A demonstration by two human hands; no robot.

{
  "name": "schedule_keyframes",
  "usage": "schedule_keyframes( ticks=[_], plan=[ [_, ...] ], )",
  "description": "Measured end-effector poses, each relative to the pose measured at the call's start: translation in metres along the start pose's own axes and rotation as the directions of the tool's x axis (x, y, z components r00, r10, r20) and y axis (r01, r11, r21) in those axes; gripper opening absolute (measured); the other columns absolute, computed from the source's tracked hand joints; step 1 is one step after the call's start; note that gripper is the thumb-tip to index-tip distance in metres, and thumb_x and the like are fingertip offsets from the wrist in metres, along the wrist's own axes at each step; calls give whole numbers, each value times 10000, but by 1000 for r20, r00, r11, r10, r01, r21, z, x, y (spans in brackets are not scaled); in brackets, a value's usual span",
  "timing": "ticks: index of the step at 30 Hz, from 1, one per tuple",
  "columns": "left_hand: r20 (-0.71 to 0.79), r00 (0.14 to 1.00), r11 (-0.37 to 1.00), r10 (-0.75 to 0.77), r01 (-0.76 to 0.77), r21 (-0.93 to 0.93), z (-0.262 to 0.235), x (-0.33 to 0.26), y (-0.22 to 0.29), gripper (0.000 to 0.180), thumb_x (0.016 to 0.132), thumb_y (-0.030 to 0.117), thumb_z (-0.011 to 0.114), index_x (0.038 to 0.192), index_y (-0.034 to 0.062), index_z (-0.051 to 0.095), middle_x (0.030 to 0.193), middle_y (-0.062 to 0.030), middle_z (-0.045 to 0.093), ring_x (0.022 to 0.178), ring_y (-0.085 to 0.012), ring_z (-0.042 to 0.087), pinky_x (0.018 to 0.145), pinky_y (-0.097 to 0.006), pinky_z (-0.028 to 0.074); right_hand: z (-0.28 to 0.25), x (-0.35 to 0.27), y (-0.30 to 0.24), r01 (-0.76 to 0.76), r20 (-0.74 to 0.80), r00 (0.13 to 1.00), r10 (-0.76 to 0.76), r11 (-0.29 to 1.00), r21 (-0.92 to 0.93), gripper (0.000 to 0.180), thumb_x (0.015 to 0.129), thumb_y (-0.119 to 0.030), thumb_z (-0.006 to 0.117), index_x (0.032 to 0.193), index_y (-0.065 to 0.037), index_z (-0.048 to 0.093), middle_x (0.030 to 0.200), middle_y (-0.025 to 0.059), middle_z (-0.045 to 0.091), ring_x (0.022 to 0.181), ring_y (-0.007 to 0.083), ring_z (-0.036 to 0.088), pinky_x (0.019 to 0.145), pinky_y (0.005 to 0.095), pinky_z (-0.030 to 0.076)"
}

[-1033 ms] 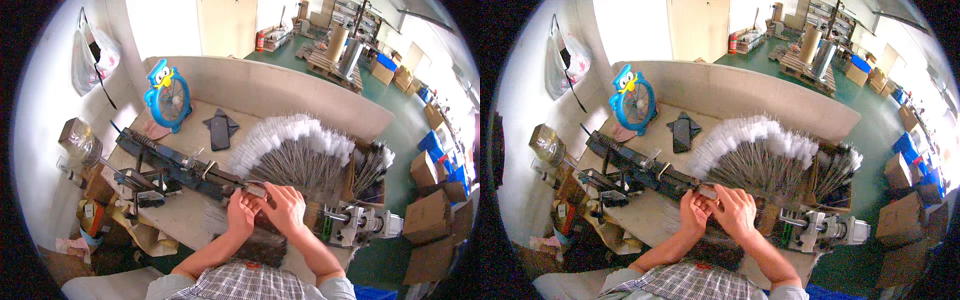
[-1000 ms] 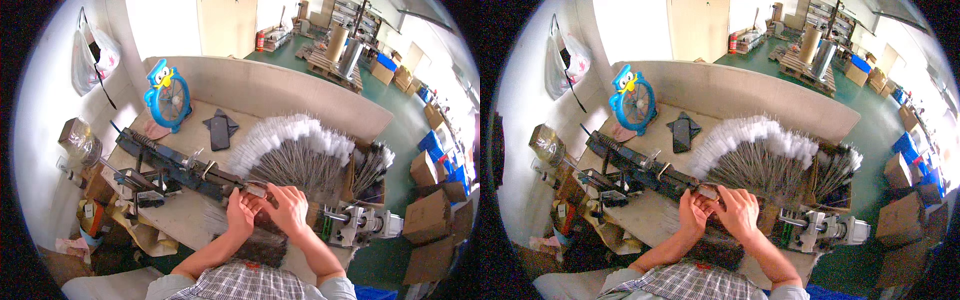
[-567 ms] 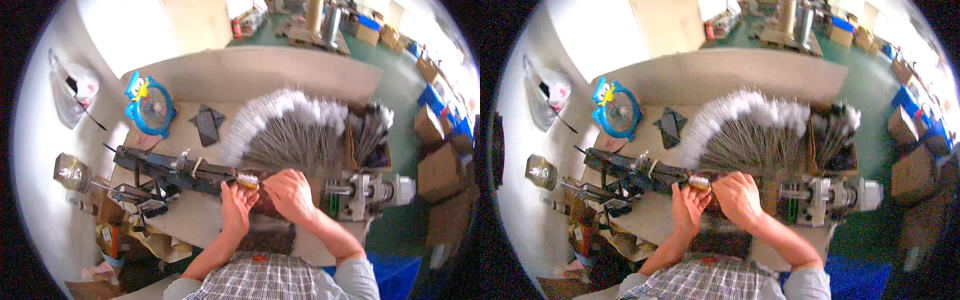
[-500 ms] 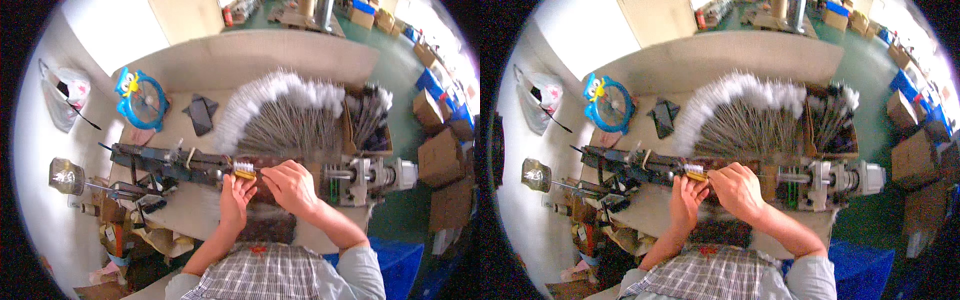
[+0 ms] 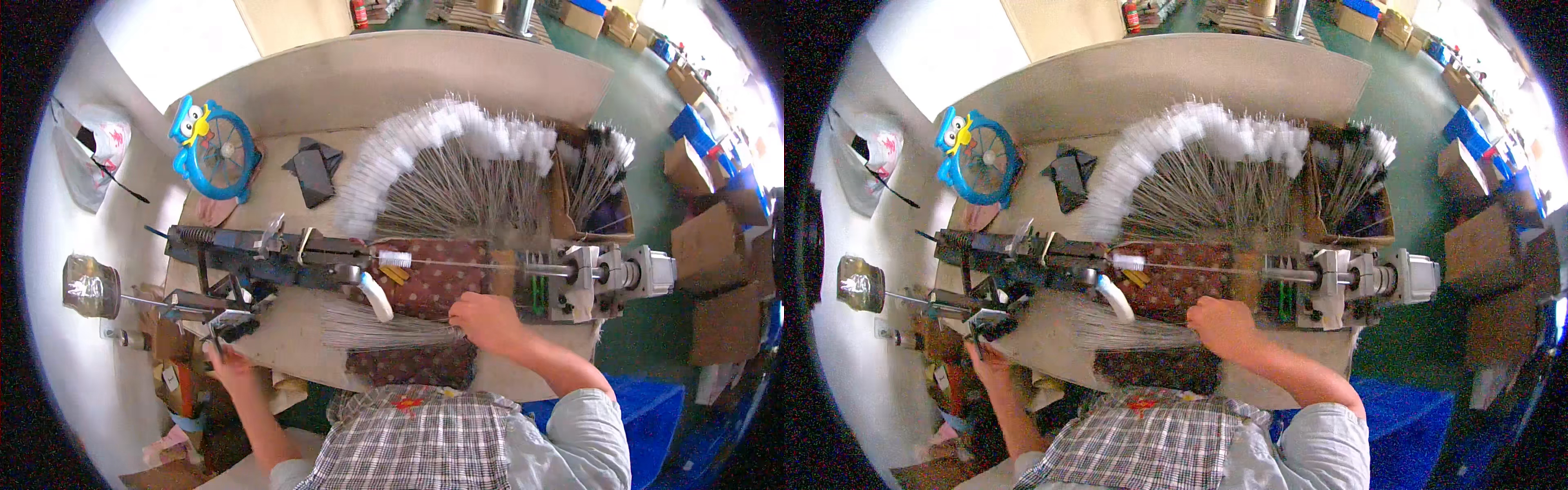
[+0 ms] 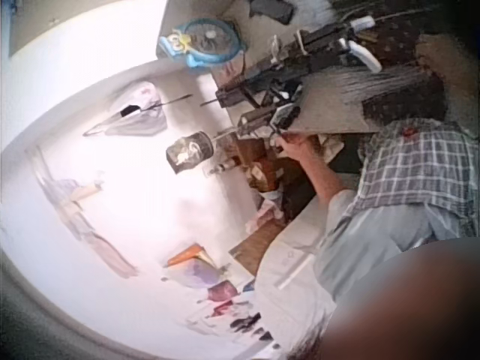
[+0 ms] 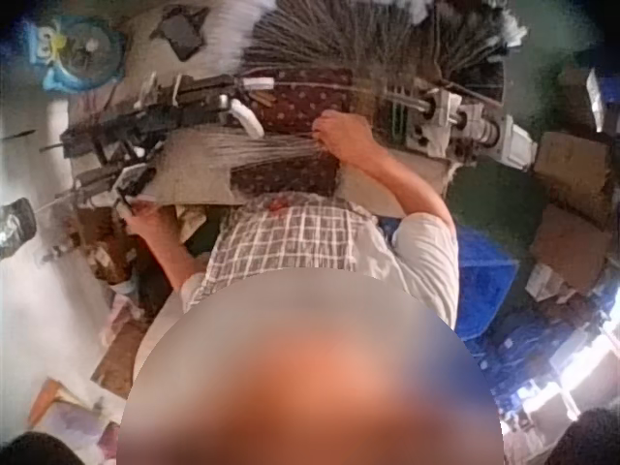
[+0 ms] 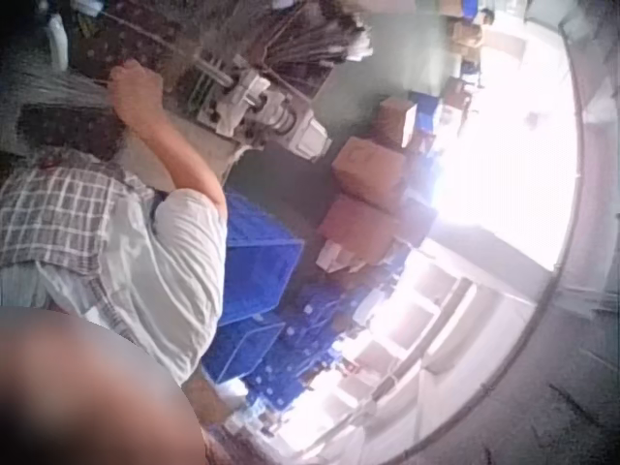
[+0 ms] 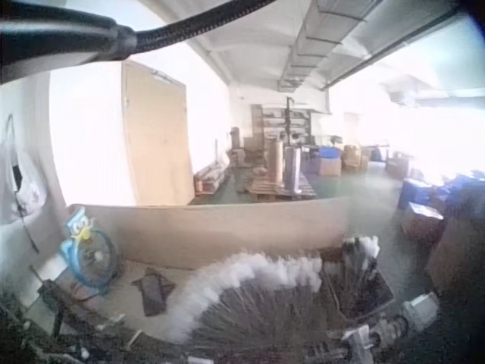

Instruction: Using a manual assembly machine to attach components to industrial brushes or swabs.

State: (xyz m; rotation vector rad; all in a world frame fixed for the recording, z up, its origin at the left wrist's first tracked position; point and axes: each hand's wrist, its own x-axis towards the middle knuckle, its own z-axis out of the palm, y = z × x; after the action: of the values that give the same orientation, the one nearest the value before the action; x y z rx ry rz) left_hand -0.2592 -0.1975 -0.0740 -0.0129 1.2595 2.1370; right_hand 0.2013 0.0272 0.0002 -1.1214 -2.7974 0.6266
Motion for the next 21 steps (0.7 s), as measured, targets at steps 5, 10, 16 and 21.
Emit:
schedule_keyframes(
  ticks=[5,10,16,21],
  plan=[
    [-420,893,977,163,-85,198,-25,34,37,354,834,394,608,1027,102,558,854,-22,612,799,-118,595,603,-200,435,-15,-4,-4,-110,29,994,110,994,8,119,789,-185,546,803,-91,618,859,94,607,786,300,623,623,431,510],
    [-329,925,971,193,-132,199,15,-6,-12,389,856,356,584,1121,79,519,1008,-38,612,889,-133,587,637,-240,451,-4,-17,17,-127,55,990,127,992,5,214,762,-108,539,963,-98,611,909,119,605,824,319,615,669,436,508],
    [116,987,992,-109,116,-58,4,-3,-95,252,896,311,494,1021,95,531,959,-56,578,866,-175,564,751,-314,465,-6,-15,9,-106,144,984,108,994,-24,305,764,-53,518,1058,-113,573,897,110,549,845,329,585,687,430,492],
    [384,829,849,-407,188,494,229,-129,-132,245,846,240,542,996,47,535,905,-42,567,852,-158,544,748,-285,431,10,-12,6,-158,159,975,153,987,20,259,761,-52,516,1014,-75,566,905,125,542,843,336,578,685,445,486]
  ],
)
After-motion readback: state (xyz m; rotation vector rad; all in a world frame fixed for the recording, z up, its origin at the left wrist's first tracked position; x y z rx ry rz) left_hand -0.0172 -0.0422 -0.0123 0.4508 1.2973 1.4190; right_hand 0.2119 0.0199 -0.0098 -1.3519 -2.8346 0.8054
